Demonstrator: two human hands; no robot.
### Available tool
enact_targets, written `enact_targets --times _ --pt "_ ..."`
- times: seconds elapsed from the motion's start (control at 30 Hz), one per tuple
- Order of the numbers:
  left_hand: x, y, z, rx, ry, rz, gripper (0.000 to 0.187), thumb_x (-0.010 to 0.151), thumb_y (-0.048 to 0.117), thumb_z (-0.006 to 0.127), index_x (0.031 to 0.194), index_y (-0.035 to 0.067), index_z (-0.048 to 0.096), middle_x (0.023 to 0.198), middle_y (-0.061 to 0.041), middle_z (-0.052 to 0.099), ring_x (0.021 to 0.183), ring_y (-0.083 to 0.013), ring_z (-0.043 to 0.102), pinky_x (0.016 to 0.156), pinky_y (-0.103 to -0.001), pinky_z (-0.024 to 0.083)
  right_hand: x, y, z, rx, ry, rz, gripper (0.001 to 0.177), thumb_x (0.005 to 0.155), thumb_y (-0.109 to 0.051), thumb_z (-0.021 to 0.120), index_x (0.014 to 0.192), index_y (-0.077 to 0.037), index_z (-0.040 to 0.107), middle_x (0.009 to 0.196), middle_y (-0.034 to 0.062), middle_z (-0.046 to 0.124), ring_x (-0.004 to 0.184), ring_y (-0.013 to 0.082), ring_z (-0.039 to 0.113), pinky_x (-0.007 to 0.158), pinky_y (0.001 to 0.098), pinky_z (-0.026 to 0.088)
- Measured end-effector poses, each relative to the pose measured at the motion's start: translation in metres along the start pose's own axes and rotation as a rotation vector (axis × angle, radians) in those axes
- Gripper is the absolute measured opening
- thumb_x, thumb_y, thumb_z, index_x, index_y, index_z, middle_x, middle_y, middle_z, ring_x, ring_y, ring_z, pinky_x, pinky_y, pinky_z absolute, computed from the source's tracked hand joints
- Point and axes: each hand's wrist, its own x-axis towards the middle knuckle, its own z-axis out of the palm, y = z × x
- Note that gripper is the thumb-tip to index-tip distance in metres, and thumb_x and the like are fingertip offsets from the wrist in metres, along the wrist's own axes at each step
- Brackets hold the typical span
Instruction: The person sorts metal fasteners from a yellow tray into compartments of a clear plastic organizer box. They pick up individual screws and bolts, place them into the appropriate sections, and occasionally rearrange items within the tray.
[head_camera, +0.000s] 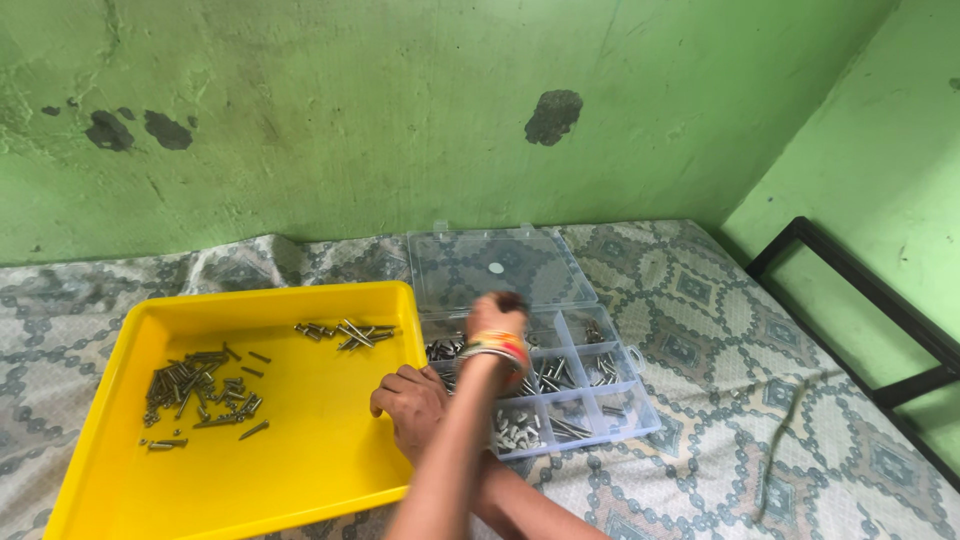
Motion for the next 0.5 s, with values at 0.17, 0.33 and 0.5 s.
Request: enact_targets --times 0.17,0.33,0.5 --pt "0.043 -0.031 -0.130 0.287 0.259 0.013 0.027 0.081 0.022 0.073 0.106 0.020 0.080 0.108 -0.007 0.080 0.101 -0.0242 0.076 0.093 -0.035 0.058 0.003 0.002 0.005 0.001 0.027 -0.021 0.014 0.079 0.002 0.062 0.087 -0.008 0.069 0.092 0.0069 0.066 0.099 0.0270 0.062 0.088 0.0413 0.044" --pt "0.047 -0.078 -0.230 0.605 0.417 -0.031 0.022 0.079 0.027 0.072 0.098 0.024 0.083 0.106 -0.005 0.078 0.104 -0.0259 0.073 0.093 -0.038 0.056 0.010 -0.008 -0.005 -0.037 -0.037 0.022 0.021 0.075 0.008 0.059 0.081 -0.009 0.070 0.088 0.0052 0.069 0.096 0.0253 0.064 0.088 0.0403 0.045" --pt "0.008 -0.079 -0.266 0.676 0.374 -0.155 0.029 0.084 0.020 0.074 0.112 0.018 0.076 0.117 -0.011 0.075 0.107 -0.0316 0.072 0.094 -0.041 0.056 0.012 -0.012 -0.006 -0.071 -0.047 0.037 0.019 0.082 0.008 0.060 0.081 -0.008 0.070 0.088 0.0054 0.069 0.094 0.0240 0.064 0.090 0.0389 0.046"
